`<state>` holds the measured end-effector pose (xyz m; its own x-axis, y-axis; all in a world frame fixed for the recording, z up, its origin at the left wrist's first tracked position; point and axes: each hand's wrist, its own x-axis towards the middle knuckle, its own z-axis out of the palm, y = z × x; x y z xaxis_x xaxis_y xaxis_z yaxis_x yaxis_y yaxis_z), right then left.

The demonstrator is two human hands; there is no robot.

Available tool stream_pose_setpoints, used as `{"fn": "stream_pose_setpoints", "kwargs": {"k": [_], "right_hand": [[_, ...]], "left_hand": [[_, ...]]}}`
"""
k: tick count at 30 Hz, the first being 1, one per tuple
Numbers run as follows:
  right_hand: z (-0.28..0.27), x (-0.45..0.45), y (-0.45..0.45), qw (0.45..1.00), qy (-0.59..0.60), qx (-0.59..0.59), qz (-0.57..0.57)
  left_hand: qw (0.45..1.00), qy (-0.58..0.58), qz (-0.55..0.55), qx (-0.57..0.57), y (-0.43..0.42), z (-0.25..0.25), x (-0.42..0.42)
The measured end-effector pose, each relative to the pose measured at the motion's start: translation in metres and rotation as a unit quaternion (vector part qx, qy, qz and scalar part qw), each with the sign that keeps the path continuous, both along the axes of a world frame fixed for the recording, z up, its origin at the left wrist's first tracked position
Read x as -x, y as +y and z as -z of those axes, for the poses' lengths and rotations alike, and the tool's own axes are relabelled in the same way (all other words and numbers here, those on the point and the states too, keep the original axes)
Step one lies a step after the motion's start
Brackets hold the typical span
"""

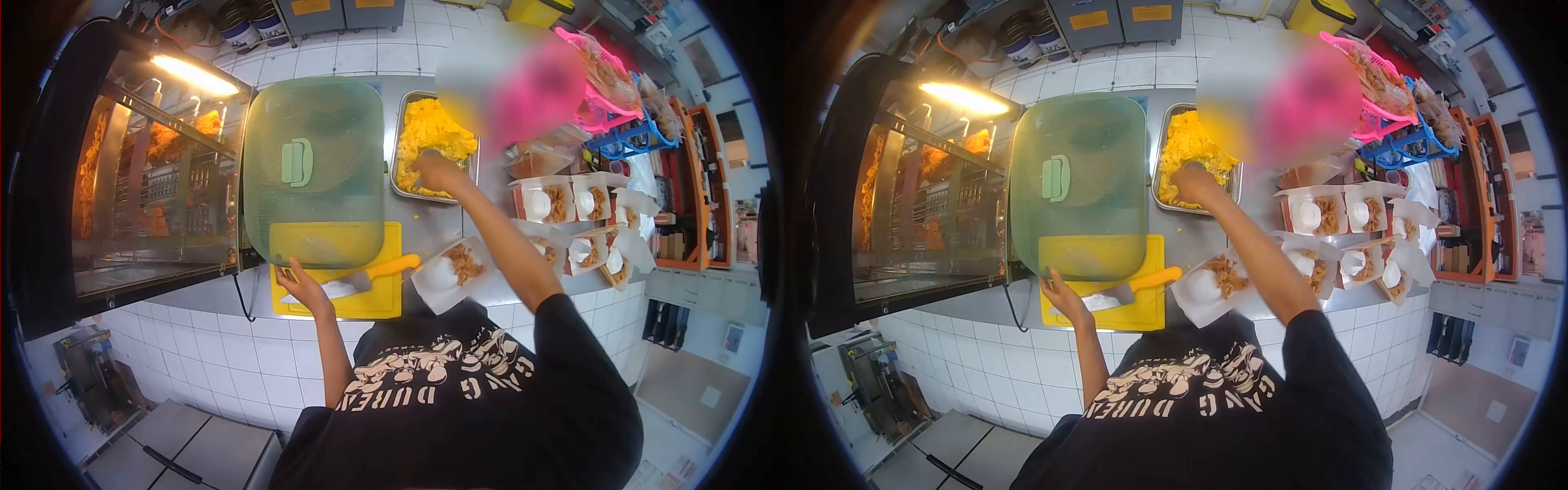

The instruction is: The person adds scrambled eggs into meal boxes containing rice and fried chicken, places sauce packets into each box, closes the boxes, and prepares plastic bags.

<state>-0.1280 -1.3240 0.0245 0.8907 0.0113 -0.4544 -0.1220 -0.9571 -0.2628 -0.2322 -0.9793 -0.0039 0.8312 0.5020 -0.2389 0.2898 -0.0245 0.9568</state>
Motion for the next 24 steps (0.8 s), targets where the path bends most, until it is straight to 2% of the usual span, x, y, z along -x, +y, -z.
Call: {"fn": "stream_pose_setpoints", "kwargs": {"k": [1,2,3,4,6,7,9,10,11,12,14,15,17,19,21,23,24], "right_hand": [[0.015,0.012,-0.006,0.999,-0.04,0.002,-0.024],[0.023,0.019,-0.01,0.996,-0.08,0.005,-0.048],[0.026,0.021,-0.011,0.996,-0.078,0.006,-0.047],[0.027,0.021,-0.012,0.993,-0.089,0.005,-0.078],[0.027,0.023,-0.013,0.989,-0.098,0.003,-0.11],[0.021,0.023,-0.014,0.988,-0.115,-0.002,-0.102],[0.009,0.023,-0.02,0.987,-0.129,-0.004,-0.099],[0.005,0.026,-0.026,0.981,-0.178,-0.068,-0.042],[-0.001,0.025,-0.034,0.965,-0.227,-0.13,0.015],[-0.005,0.026,-0.041,0.966,-0.225,-0.129,0.012],[-0.012,0.028,-0.058,0.969,-0.163,-0.128,0.136],[-0.011,0.03,-0.066,0.969,-0.162,-0.127,0.134],[0.001,0.031,-0.079,0.997,-0.067,0.038,0.03],[0.022,0.033,-0.078,0.995,-0.08,0.064,0.003],[0.027,0.03,-0.076,0.992,-0.091,0.088,-0.021],[0.002,0.023,-0.061,0.992,-0.128,0.014,-0.009],[-0.004,0.018,-0.053,0.992,-0.124,0.013,-0.014]], "left_hand": [[1.0,0.001,0.002,0.0,-0.004,-0.005,0.0],[0.998,-0.037,-0.026,-0.047,-0.013,-0.017,0.002],[0.991,-0.074,-0.053,-0.094,-0.022,-0.028,0.005],[0.992,-0.072,-0.054,-0.092,-0.03,-0.038,0.007],[0.985,-0.145,0.096,0.01,-0.047,-0.058,0.012],[0.971,-0.129,0.199,0.017,-0.057,-0.066,0.009],[0.917,-0.074,0.388,0.052,-0.082,-0.071,-0.007],[0.877,-0.034,0.472,0.079,-0.094,-0.071,-0.015],[0.843,-0.023,0.536,0.044,-0.105,-0.07,-0.023],[0.802,-0.01,0.598,0.008,-0.114,-0.069,-0.029],[0.808,0.022,0.589,-0.022,-0.142,-0.054,-0.04],[0.811,0.054,0.58,-0.055,-0.153,-0.042,-0.045],[0.818,0.062,0.564,-0.091,-0.173,-0.005,-0.058],[0.823,0.071,0.549,-0.127,-0.185,0.0,-0.065],[0.87,0.209,0.438,0.088,-0.192,-0.008,-0.068],[0.876,0.201,0.428,0.095,-0.194,0.003,-0.067],[0.885,0.187,0.415,0.101,-0.196,0.011,-0.067]]}}
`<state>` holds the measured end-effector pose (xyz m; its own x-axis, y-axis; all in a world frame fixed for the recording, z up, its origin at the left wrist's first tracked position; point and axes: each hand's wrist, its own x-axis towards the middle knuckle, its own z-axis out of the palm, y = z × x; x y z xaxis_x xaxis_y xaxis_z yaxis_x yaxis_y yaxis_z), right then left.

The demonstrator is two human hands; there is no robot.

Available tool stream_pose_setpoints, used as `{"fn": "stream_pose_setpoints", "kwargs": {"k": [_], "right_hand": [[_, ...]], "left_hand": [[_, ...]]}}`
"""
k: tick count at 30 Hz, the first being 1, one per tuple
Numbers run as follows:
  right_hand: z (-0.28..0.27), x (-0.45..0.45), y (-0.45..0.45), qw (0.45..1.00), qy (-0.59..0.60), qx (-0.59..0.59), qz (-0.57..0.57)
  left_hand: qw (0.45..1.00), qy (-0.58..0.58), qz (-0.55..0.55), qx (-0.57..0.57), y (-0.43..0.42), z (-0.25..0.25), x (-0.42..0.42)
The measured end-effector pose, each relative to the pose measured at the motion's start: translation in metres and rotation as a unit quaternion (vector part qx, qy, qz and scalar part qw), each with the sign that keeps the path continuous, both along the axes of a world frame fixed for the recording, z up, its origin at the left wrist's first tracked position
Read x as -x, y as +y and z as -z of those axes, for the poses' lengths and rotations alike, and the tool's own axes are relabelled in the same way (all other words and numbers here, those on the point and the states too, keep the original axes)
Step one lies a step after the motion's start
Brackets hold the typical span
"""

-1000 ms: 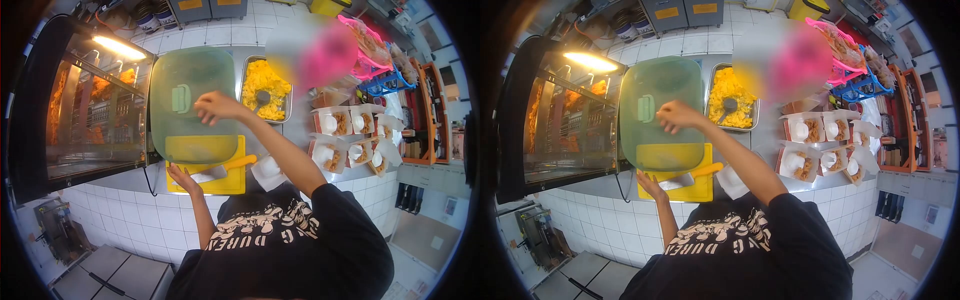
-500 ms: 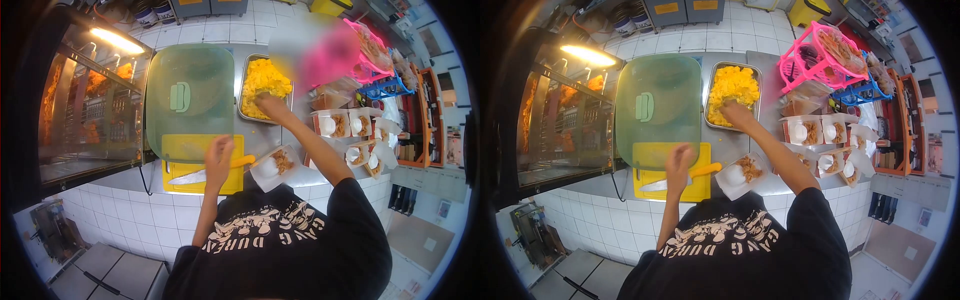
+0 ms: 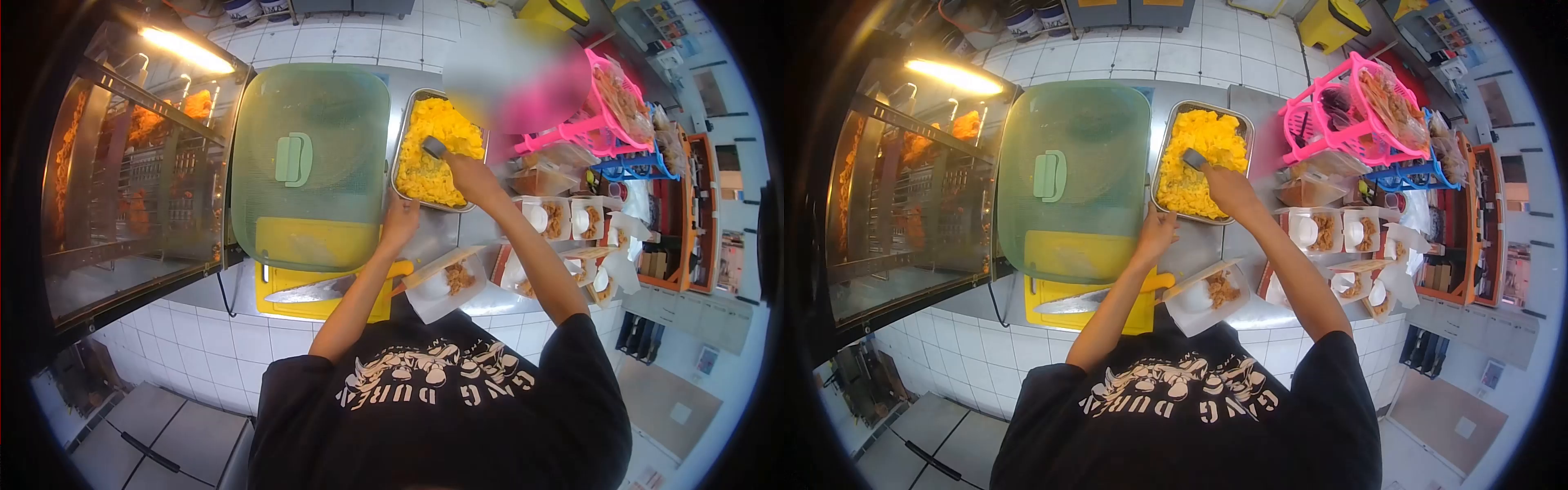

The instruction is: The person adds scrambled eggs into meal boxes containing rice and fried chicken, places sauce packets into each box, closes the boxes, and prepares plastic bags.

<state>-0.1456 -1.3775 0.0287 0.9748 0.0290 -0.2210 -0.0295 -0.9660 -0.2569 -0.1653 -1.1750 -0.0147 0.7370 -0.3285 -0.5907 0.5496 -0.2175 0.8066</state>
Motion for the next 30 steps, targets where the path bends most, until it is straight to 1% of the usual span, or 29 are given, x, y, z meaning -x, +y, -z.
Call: {"fn": "stream_pose_setpoints", "kwargs": {"k": [1,2,3,4,6,7,9,10,12,13,15,16,17,18,19,20,21,22,23,24,25,26,27,28,29,30], "right_hand": [[-0.002,0.0,0.008,1.0,-0.02,0.009,-0.023],[-0.004,-0.001,0.016,0.998,-0.043,0.018,-0.044],[0.0,-0.003,0.022,0.998,-0.042,0.018,-0.044],[0.004,-0.004,0.029,0.997,-0.024,0.032,-0.063],[0.012,-0.006,0.04,0.994,0.01,0.05,-0.095],[0.015,-0.003,0.041,0.994,0.015,0.049,-0.095],[0.019,0.004,0.044,0.99,0.065,0.041,-0.116],[0.019,0.006,0.043,0.991,0.066,0.04,-0.113],[0.017,0.006,0.035,0.984,0.093,-0.005,-0.152],[0.022,0.003,0.024,0.984,0.09,-0.003,-0.15],[0.043,-0.006,-0.005,0.978,0.027,-0.168,-0.121],[0.055,-0.005,-0.017,0.974,-0.024,-0.196,-0.115],[0.067,-0.004,-0.029,0.966,-0.074,-0.221,-0.112],[0.036,-0.004,-0.029,0.92,0.088,-0.374,0.078],[0.017,0.0,-0.029,0.793,0.243,-0.495,0.261],[0.017,0.007,-0.03,0.793,0.24,-0.497,0.26],[0.02,0.014,-0.032,0.749,0.222,-0.556,0.285],[0.022,0.02,-0.036,0.7,0.202,-0.611,0.308],[0.024,0.025,-0.041,0.7,0.199,-0.612,0.308],[0.025,0.031,-0.047,0.667,0.172,-0.655,0.312],[0.027,0.041,-0.05,0.629,0.145,-0.695,0.317],[0.02,0.048,-0.05,0.625,0.148,-0.695,0.324],[0.002,0.056,-0.047,0.621,0.085,-0.702,0.338],[-0.007,0.069,-0.043,0.611,0.028,-0.705,0.359],[-0.006,0.081,-0.055,0.519,0.048,-0.788,0.328],[-0.023,0.097,-0.052,0.512,0.022,-0.804,0.301]], "left_hand": [[1.0,0.006,-0.001,-0.002,-0.002,0.019,0.004],[0.999,-0.031,-0.012,-0.003,-0.005,0.039,0.006],[0.997,-0.071,-0.025,-0.003,-0.006,0.038,0.003],[0.997,-0.07,-0.025,-0.003,-0.006,0.037,0.002],[0.995,-0.034,-0.05,0.079,-0.007,0.034,0.002],[0.995,-0.03,-0.05,0.077,-0.007,0.035,0.004],[0.993,-0.076,-0.056,0.064,-0.006,0.035,0.004],[0.994,-0.075,-0.053,0.064,-0.004,0.033,0.004],[0.996,-0.054,-0.029,0.063,-0.003,0.029,0.003],[0.996,-0.056,-0.027,0.064,-0.005,0.04,0.004],[0.993,-0.111,-0.035,0.028,-0.007,0.06,0.008],[0.993,-0.113,-0.032,0.028,-0.005,0.05,0.008],[0.995,-0.065,-0.031,0.064,0.001,0.033,0.006],[0.994,-0.017,-0.031,0.099,0.007,0.022,0.005],[0.995,-0.02,-0.029,0.098,0.011,0.022,0.01],[0.993,-0.017,-0.049,0.104,0.016,0.022,0.017],[0.991,-0.015,-0.069,0.11,0.022,0.021,0.024],[0.992,-0.018,-0.067,0.11,0.029,0.006,0.03],[0.99,-0.069,-0.066,0.107,0.039,-0.009,0.038],[0.985,-0.118,-0.065,0.104,0.049,-0.031,0.046],[0.986,-0.115,-0.062,0.103,0.059,-0.051,0.057],[0.969,-0.216,-0.104,0.055,0.071,-0.07,0.07],[0.941,-0.308,-0.141,0.002,0.081,-0.083,0.087],[0.948,-0.287,-0.134,-0.011,0.091,-0.092,0.11],[0.94,-0.335,-0.07,-0.004,0.1,-0.099,0.13],[0.922,-0.387,-0.007,0.008,0.106,-0.101,0.145]]}}
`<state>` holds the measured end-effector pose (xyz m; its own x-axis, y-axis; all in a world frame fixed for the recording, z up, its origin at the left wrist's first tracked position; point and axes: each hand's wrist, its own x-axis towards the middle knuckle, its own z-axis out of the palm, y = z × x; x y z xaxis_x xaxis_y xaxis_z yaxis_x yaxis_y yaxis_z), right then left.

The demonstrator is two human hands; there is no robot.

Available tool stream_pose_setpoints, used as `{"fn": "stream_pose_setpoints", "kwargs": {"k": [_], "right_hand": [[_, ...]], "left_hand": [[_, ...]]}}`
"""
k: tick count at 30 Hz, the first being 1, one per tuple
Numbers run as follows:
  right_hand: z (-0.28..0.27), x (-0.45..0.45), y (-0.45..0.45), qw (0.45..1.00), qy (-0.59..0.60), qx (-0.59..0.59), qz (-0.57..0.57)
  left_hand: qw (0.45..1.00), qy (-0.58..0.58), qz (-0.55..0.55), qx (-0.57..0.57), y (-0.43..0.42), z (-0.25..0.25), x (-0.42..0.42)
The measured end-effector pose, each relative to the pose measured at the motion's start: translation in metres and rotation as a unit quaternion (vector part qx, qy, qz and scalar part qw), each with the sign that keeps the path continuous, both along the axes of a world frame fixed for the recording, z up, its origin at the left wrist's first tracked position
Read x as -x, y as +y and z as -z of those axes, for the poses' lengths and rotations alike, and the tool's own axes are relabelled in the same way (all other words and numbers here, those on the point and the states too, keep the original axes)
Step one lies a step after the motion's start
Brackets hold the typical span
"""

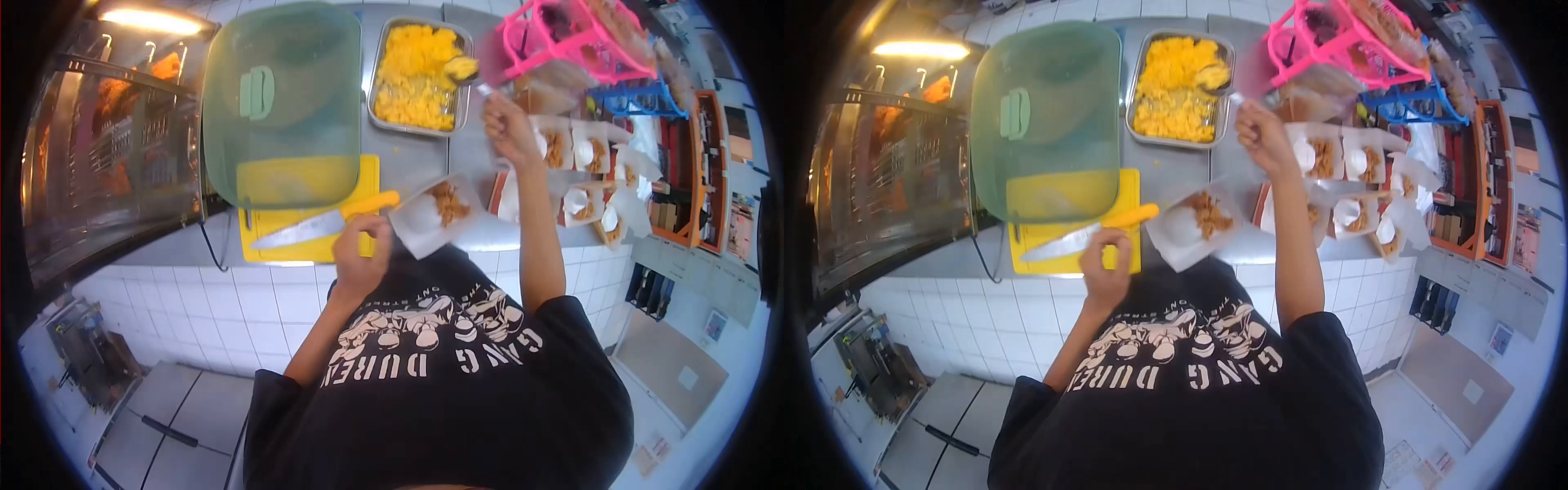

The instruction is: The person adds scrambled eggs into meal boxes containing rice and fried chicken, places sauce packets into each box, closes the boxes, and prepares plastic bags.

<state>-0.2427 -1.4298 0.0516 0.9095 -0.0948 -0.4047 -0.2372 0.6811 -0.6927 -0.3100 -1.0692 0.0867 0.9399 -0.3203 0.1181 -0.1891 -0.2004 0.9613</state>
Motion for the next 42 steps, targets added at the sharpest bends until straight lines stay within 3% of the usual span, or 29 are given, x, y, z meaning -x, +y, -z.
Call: {"fn": "stream_pose_setpoints", "kwargs": {"k": [3,6,7,9,11,13,14,16,17,19,21,25,27,28,30,31,34,35,36,37,38,40,41,42], "right_hand": [[-0.052,0.059,0.023,0.997,-0.016,-0.016,0.078],[-0.08,0.129,0.048,0.991,0.025,0.012,0.134],[-0.082,0.152,0.059,0.989,0.053,0.016,0.139],[-0.068,0.197,0.078,0.984,0.102,-0.005,0.146],[-0.046,0.222,0.103,0.979,0.163,0.036,0.115],[-0.008,0.24,0.129,0.969,0.155,0.191,0.033],[0.013,0.245,0.135,0.899,0.132,0.411,-0.07],[0.045,0.246,0.147,0.745,-0.094,0.647,-0.133],[0.054,0.252,0.149,0.746,-0.096,0.645,-0.133],[0.064,0.257,0.151,0.67,-0.071,0.702,-0.229],[0.065,0.258,0.144,0.663,-0.085,0.715,-0.207],[0.02,0.233,0.112,0.727,-0.129,0.674,-0.034],[-0.004,0.199,0.089,0.742,-0.124,0.656,0.058],[-0.021,0.178,0.078,0.799,-0.018,0.599,0.044],[-0.036,0.11,0.055,0.719,-0.104,0.682,0.09],[-0.03,0.074,0.045,0.688,-0.128,0.71,0.072],[0.011,-0.021,0.019,0.561,-0.19,0.805,-0.037],[0.01,-0.041,0.024,0.557,-0.193,0.807,-0.038],[0.01,-0.061,0.037,0.525,-0.116,0.838,-0.089],[0.009,-0.075,0.048,0.488,-0.036,0.861,-0.14],[0.012,-0.084,0.054,0.484,-0.039,0.863,-0.141],[0.03,-0.103,0.06,0.387,-0.041,0.903,-0.18],[0.041,-0.109,0.063,0.386,-0.042,0.904,-0.181],[0.054,-0.111,0.065,0.369,-0.05,0.908,-0.194]], "left_hand": [[0.959,-0.083,0.191,-0.194,-0.004,0.027,0.027],[0.959,0.024,0.116,-0.258,-0.004,0.078,0.063],[0.958,0.03,0.115,-0.263,-0.004,0.077,0.071],[0.928,0.266,0.104,-0.239,-0.009,0.076,0.077],[0.929,0.283,0.106,-0.215,-0.012,0.088,0.086],[0.929,0.299,0.112,-0.189,-0.015,0.1,0.097],[0.929,0.319,0.105,-0.153,-0.017,0.105,0.1],[0.93,0.336,0.095,-0.117,-0.022,0.108,0.102],[0.928,0.354,0.08,-0.083,-0.022,0.107,0.104],[0.925,0.371,0.064,-0.046,-0.021,0.106,0.11],[0.925,0.374,0.051,0.032,-0.022,0.104,0.113],[0.94,0.335,0.016,0.071,-0.017,0.097,0.118],[0.956,0.28,-0.015,-0.085,-0.009,0.058,0.1],[0.963,0.252,-0.078,-0.057,-0.008,0.033,0.087],[0.96,0.173,-0.214,0.047,-0.012,-0.005,0.062],[0.966,0.116,-0.221,0.067,-0.012,-0.02,0.044],[0.996,0.034,-0.082,0.027,-0.034,-0.033,-0.037],[0.995,0.086,0.026,-0.034,-0.043,-0.025,-0.065],[0.977,0.134,0.134,-0.094,-0.053,-0.012,-0.093],[0.951,0.128,0.218,-0.179,-0.069,0.024,-0.119],[0.91,0.121,0.298,-0.261,-0.083,0.051,-0.133],[0.881,0.309,0.328,-0.145,-0.101,0.043,-0.146],[0.882,0.308,0.327,-0.144,-0.106,0.052,-0.15],[0.875,0.396,0.27,-0.062,-0.111,0.075,-0.15]]}}
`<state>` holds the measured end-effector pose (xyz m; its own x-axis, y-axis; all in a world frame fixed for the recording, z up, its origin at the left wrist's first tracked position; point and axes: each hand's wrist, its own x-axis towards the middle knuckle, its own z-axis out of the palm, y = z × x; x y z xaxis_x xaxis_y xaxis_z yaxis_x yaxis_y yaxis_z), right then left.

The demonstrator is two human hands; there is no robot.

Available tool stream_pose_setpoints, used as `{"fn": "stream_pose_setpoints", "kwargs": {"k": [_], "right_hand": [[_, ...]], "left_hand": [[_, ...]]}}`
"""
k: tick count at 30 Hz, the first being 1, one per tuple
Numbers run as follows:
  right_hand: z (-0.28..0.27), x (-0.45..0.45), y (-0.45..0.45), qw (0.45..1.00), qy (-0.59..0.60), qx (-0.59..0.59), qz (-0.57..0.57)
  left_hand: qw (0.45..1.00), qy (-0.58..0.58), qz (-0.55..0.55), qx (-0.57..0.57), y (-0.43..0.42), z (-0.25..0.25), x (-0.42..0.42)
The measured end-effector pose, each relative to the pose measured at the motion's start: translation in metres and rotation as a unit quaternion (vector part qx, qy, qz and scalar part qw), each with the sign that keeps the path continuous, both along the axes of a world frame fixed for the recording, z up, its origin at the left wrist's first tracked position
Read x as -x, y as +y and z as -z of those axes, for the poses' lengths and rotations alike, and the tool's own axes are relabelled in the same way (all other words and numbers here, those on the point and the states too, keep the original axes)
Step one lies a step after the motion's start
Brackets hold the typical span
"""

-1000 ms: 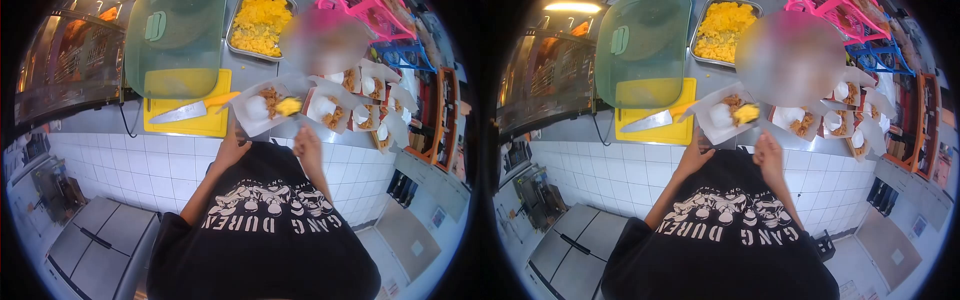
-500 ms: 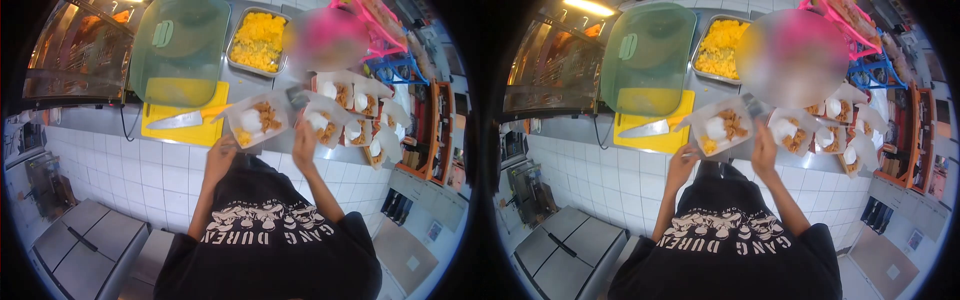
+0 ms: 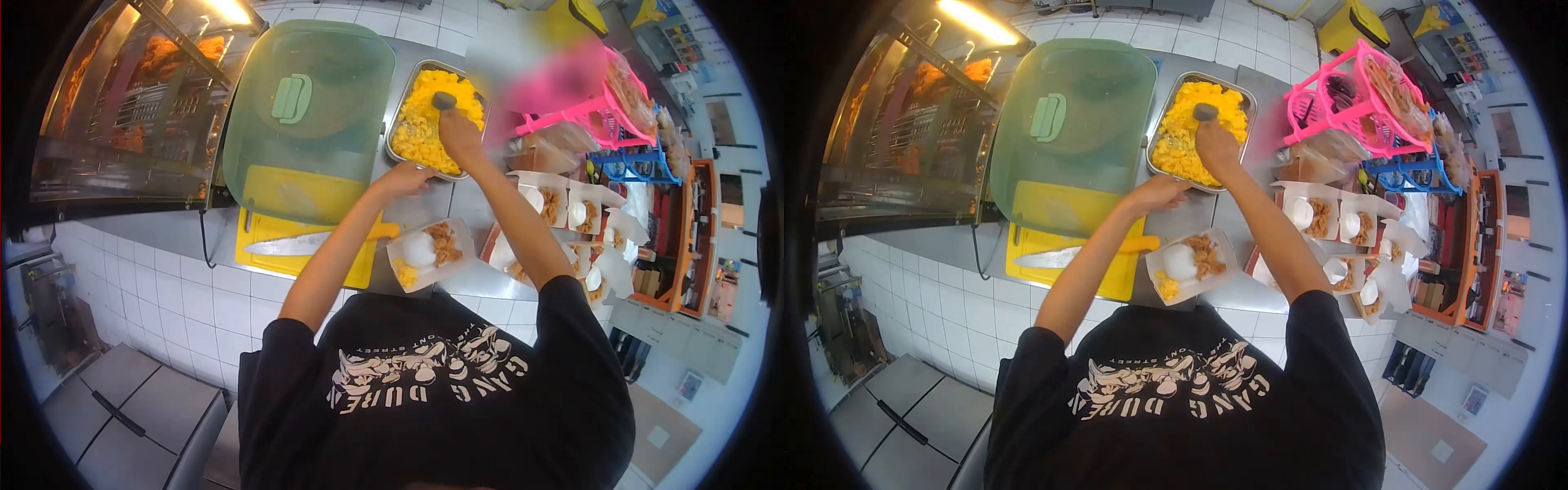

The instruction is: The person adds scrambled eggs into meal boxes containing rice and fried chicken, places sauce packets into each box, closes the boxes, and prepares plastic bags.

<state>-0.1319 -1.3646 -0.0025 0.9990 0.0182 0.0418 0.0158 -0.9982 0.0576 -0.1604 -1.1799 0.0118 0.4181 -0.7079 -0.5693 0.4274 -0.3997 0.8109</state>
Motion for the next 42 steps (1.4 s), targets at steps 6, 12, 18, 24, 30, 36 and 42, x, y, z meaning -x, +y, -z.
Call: {"fn": "stream_pose_setpoints", "kwargs": {"k": [6,12,18,24,30,36,42], "right_hand": [[0.024,0.006,0.006,0.996,0.077,-0.003,-0.051],[-0.001,0.031,-0.019,0.979,0.129,-0.109,-0.116],[-0.017,0.038,-0.056,0.744,0.222,-0.569,0.27],[0.009,0.074,-0.068,0.465,0.087,-0.825,0.31],[0.015,0.072,-0.048,0.873,0.0,-0.452,0.183],[-0.019,0.055,-0.021,0.965,0.014,-0.249,0.08],[-0.012,0.039,0.003,0.968,0.052,-0.235,0.073]], "left_hand": [[0.97,0.169,-0.152,0.088,-0.004,0.024,0.007],[0.956,0.192,-0.165,0.145,-0.003,0.02,0.006],[0.962,0.173,-0.173,0.124,0.003,0.02,0.015],[0.969,0.119,-0.2,0.086,0.022,0.002,0.025],[0.977,0.053,-0.205,0.032,0.017,0.01,0.024],[0.96,0.092,-0.263,-0.012,0.017,0.019,0.019],[0.953,0.087,-0.289,0.044,0.016,0.008,0.009]]}}
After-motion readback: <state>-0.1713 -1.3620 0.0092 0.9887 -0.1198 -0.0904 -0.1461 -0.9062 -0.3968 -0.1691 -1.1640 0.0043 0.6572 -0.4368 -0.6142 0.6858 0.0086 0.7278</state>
